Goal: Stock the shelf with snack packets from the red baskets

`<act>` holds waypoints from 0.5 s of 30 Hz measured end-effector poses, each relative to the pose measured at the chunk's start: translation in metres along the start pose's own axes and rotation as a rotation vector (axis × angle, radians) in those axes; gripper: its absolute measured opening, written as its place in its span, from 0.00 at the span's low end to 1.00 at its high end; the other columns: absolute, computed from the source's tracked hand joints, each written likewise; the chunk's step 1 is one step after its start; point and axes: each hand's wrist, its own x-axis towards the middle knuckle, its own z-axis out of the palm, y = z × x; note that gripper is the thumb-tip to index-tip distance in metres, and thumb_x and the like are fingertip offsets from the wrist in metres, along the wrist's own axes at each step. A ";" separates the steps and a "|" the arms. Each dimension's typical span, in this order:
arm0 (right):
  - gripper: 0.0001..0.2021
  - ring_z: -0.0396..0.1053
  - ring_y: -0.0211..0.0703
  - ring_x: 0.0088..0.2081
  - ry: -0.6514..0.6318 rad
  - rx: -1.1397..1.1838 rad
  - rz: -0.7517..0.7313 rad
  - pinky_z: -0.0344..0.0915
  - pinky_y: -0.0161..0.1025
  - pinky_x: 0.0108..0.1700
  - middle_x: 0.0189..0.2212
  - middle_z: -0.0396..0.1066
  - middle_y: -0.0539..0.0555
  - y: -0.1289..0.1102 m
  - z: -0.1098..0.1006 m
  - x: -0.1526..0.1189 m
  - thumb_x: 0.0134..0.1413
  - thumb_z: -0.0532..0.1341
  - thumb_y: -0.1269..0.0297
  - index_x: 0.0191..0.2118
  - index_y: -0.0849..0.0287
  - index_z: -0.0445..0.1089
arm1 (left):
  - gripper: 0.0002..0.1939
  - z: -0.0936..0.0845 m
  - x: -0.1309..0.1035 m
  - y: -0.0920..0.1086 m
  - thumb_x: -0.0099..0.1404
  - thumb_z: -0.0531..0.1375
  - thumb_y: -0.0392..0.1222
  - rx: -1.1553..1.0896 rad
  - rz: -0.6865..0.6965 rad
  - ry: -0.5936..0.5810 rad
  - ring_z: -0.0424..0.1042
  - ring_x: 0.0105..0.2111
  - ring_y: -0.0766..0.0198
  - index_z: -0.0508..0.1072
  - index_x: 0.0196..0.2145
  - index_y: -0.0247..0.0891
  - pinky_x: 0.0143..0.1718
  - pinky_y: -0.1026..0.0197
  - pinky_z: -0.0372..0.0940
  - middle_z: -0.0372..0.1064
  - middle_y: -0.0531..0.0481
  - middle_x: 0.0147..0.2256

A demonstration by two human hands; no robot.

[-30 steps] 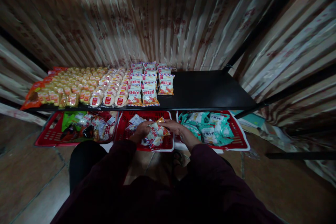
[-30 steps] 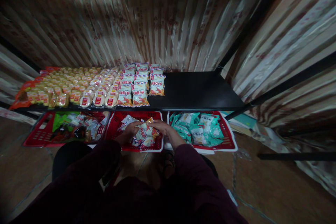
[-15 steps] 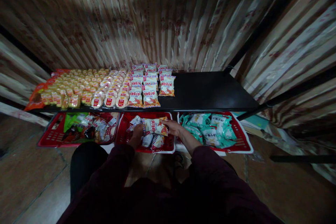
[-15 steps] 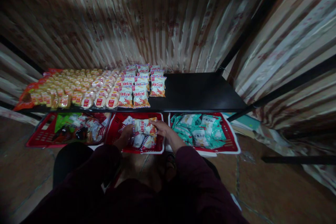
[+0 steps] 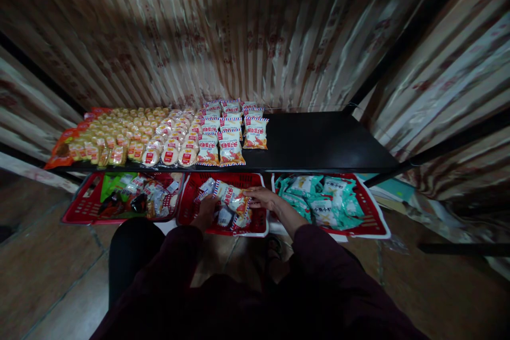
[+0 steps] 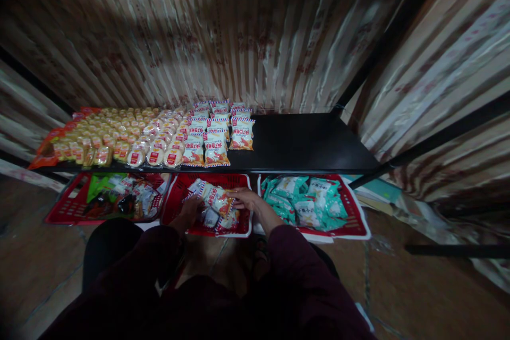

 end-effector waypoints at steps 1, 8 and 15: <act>0.17 0.69 0.34 0.29 -0.021 -0.014 -0.011 0.70 0.34 0.35 0.28 0.74 0.49 -0.001 -0.001 -0.001 0.35 0.74 0.63 0.34 0.57 0.71 | 0.05 -0.002 0.002 0.001 0.51 0.62 0.41 0.002 -0.010 0.003 0.70 0.32 0.59 0.70 0.27 0.39 0.33 0.60 0.64 0.68 0.48 0.26; 0.18 0.71 0.36 0.32 -0.182 -0.054 -0.062 0.69 0.36 0.38 0.31 0.75 0.50 0.003 0.013 -0.004 0.37 0.73 0.59 0.36 0.59 0.73 | 0.05 -0.006 0.012 0.005 0.47 0.60 0.40 0.031 -0.092 -0.030 0.63 0.21 0.66 0.70 0.25 0.38 0.25 0.64 0.60 0.64 0.53 0.20; 0.15 0.73 0.36 0.28 -0.264 -0.017 -0.101 0.69 0.34 0.36 0.28 0.76 0.51 0.008 0.023 -0.002 0.40 0.71 0.64 0.35 0.62 0.72 | 0.08 0.001 0.023 0.007 0.47 0.61 0.44 0.038 -0.066 -0.076 0.66 0.24 0.66 0.72 0.25 0.37 0.25 0.65 0.60 0.67 0.52 0.23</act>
